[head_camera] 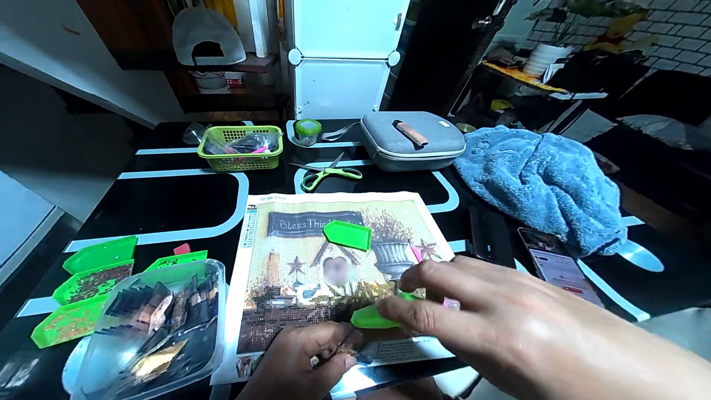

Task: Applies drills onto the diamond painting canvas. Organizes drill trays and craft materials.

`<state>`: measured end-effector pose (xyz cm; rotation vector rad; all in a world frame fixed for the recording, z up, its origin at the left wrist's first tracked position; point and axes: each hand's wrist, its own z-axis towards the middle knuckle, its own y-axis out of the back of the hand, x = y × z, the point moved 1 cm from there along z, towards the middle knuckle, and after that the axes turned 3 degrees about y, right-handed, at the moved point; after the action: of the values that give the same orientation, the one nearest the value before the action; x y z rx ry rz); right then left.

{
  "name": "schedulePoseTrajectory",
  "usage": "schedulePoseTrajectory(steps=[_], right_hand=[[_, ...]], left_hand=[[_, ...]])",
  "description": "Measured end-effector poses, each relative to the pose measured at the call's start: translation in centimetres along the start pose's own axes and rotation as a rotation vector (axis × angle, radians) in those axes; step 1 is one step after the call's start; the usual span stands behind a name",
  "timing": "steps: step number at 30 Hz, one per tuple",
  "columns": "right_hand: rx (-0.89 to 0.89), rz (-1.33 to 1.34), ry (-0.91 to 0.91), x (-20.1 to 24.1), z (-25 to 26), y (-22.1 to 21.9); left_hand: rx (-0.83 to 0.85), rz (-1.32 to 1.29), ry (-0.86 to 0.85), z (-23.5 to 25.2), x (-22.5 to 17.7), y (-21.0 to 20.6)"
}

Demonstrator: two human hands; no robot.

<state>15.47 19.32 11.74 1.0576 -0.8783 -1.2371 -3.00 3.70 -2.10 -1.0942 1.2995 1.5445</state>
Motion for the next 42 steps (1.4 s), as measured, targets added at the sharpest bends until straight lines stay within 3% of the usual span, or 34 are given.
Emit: schedulePoseTrajectory(steps=[3,7,11,13,18,25,31,37,40,42], right_hand=[[-0.03,-0.018,0.019,0.8,-0.2,0.1],[-0.148,-0.024,-0.194,-1.9,-1.9,-0.4],[-0.075,0.239,-0.47,-4.1,-4.9,-6.4],[-0.057,0.279,-0.497,-3.8,-5.6,-8.6],[-0.245,0.497,-0.276,-1.5,-3.9,-7.8],[0.005,0.575,-0.124,-1.2,-1.2,-7.0],[0.133,0.667,-0.25,0.5,0.6,-5.3],[0.072,0.482,-0.184,-0.1,3.1,-2.2],[-0.044,0.422,-0.033,0.6,6.6,-2.2],[-0.134,0.393,0.102,1.9,9.5,-4.1]], left_hand=[[-0.036,-0.014,-0.034,0.0,0.2,-0.1],[-0.054,-0.052,-0.04,-0.3,0.4,-0.2],[-0.061,-0.09,-0.053,-0.4,0.7,-0.3],[-0.065,-0.094,-0.063,-0.4,0.8,-0.3],[-0.091,-0.124,-0.065,-0.6,0.8,-0.5],[-0.112,-0.079,-0.144,-0.6,0.7,-0.7],[-0.147,-0.153,-0.165,-0.7,0.6,-0.9],[-0.133,-0.24,-0.139,-0.6,0.6,-1.0],[-0.139,-0.188,-0.138,-0.7,0.4,-0.9],[-0.232,-0.099,-0.221,-1.0,-0.1,-0.9]])
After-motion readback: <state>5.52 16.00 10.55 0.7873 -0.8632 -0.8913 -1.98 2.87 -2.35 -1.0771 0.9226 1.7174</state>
